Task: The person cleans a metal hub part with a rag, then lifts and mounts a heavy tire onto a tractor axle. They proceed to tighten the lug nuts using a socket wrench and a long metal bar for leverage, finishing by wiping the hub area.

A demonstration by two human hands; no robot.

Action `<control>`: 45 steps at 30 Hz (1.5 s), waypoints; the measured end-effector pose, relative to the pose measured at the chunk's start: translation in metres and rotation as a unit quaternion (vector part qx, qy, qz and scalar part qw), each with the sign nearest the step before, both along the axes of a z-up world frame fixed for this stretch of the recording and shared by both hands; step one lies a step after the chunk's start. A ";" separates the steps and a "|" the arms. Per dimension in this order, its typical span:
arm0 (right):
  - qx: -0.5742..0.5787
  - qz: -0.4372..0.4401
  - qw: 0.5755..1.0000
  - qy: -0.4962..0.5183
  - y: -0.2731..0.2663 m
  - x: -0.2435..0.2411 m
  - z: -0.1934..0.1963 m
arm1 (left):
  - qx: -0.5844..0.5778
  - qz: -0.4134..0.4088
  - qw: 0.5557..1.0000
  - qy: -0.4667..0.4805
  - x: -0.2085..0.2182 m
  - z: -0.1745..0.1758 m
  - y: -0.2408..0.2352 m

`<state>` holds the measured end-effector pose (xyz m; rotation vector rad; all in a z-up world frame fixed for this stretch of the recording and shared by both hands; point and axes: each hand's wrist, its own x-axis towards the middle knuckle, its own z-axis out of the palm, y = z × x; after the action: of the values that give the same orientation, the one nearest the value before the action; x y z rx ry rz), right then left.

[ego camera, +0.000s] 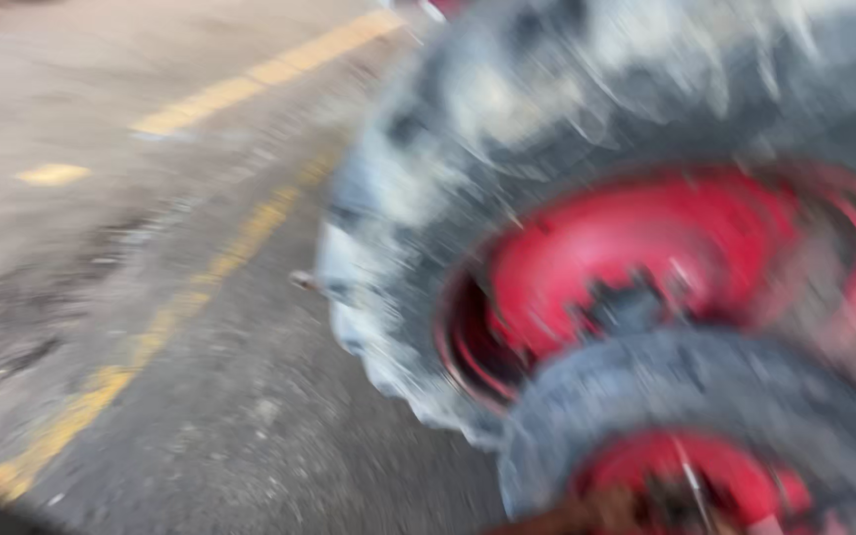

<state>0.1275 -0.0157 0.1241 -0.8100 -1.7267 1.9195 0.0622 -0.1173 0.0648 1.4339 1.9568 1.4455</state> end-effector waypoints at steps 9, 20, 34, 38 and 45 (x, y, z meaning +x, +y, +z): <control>-0.074 -0.061 0.995 -0.023 0.089 0.034 -0.116 | 0.193 0.023 0.980 0.035 -0.025 -0.060 0.051; -0.461 -0.055 0.872 0.155 0.102 0.054 -0.163 | 0.120 0.054 0.896 -0.424 -0.042 -0.119 0.107; -0.277 -0.090 0.953 0.078 0.083 0.134 -0.099 | -0.005 0.089 0.932 0.352 -0.078 -0.080 0.099; -0.275 -0.051 0.955 0.100 0.083 0.136 -0.106 | -0.072 0.011 0.873 0.483 -0.097 -0.061 0.112; -0.257 -0.021 0.961 0.097 0.081 0.125 -0.120 | -0.095 -0.091 0.695 0.706 -0.113 -0.042 0.114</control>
<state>0.2521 0.0656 0.0040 -0.7868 -1.0972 2.3651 -0.0512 -0.0037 0.0225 2.9089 2.2793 -0.3165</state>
